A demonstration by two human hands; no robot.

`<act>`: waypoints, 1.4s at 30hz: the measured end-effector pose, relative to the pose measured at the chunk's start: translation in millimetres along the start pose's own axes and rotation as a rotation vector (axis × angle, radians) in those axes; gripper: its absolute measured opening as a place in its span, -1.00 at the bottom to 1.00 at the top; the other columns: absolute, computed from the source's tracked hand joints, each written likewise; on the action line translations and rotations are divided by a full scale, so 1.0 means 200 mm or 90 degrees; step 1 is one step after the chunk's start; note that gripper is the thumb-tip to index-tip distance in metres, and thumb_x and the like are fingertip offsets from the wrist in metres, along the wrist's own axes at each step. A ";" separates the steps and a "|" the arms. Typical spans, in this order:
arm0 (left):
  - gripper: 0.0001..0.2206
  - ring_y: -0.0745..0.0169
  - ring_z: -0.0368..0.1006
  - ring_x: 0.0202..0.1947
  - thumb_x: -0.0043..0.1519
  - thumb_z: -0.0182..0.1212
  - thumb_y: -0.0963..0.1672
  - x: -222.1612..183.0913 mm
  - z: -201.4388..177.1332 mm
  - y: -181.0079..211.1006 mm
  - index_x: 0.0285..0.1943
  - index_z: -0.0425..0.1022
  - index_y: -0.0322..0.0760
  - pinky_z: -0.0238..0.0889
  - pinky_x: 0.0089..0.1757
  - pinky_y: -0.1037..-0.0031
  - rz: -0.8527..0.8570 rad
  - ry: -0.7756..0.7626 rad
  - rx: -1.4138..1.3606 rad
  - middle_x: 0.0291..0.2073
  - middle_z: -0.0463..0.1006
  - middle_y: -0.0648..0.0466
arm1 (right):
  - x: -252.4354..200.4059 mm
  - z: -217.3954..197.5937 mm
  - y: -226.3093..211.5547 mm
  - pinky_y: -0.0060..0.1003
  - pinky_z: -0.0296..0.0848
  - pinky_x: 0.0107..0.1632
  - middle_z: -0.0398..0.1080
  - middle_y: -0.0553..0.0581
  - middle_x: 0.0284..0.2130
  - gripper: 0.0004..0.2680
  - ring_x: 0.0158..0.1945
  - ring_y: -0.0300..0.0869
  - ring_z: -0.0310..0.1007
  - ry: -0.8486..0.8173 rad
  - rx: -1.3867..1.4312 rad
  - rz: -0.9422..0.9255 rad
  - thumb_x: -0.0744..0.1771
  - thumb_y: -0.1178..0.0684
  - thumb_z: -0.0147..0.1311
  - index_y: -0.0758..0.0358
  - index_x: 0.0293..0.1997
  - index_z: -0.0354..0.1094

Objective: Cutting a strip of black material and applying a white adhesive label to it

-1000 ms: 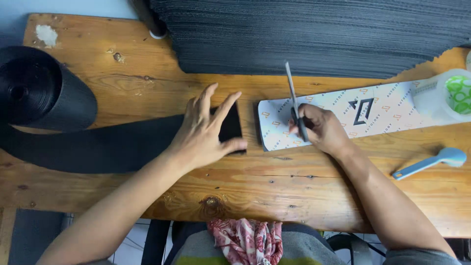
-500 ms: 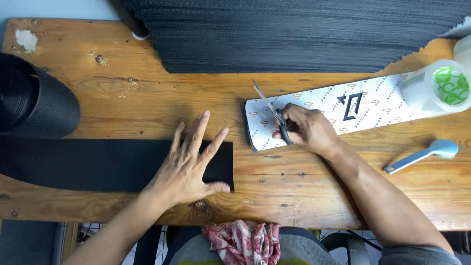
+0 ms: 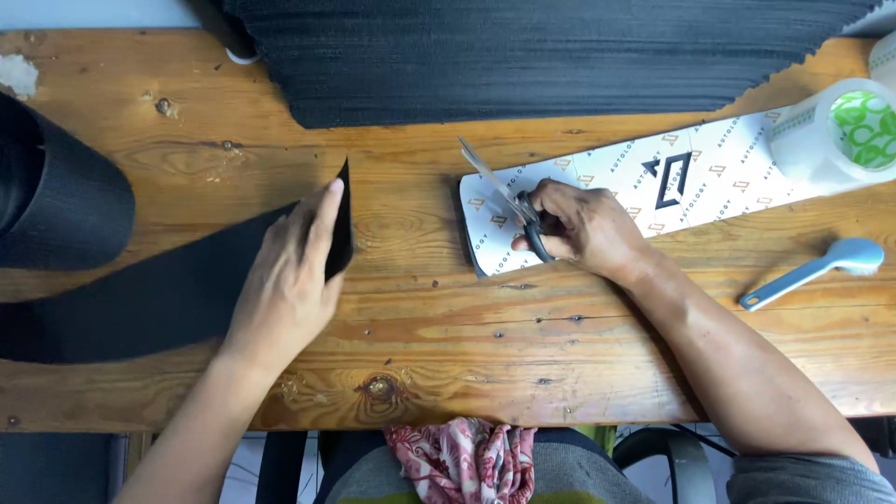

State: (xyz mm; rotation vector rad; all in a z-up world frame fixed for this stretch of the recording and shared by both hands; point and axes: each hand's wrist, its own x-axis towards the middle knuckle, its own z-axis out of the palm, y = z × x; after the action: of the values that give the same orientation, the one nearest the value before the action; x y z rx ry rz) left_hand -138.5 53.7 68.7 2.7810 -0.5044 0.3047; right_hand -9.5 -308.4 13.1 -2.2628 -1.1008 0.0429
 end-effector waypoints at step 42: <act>0.09 -0.77 -0.16 0.79 0.47 0.63 -0.02 0.30 -0.36 -0.07 0.95 -0.31 -0.11 -0.13 0.51 -0.59 -0.434 -0.002 0.169 0.44 -0.68 -0.36 | 0.04 -0.05 -0.10 -0.35 0.43 -0.14 0.47 0.00 -0.23 -0.79 -0.23 -0.23 0.54 0.094 0.069 0.026 0.33 -0.05 0.31 0.15 -0.12 0.35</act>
State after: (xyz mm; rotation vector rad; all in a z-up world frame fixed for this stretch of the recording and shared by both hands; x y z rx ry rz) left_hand -88.8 70.6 148.1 2.9919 0.5245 0.2158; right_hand -14.9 -298.7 34.5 -2.1552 -0.9527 -0.0461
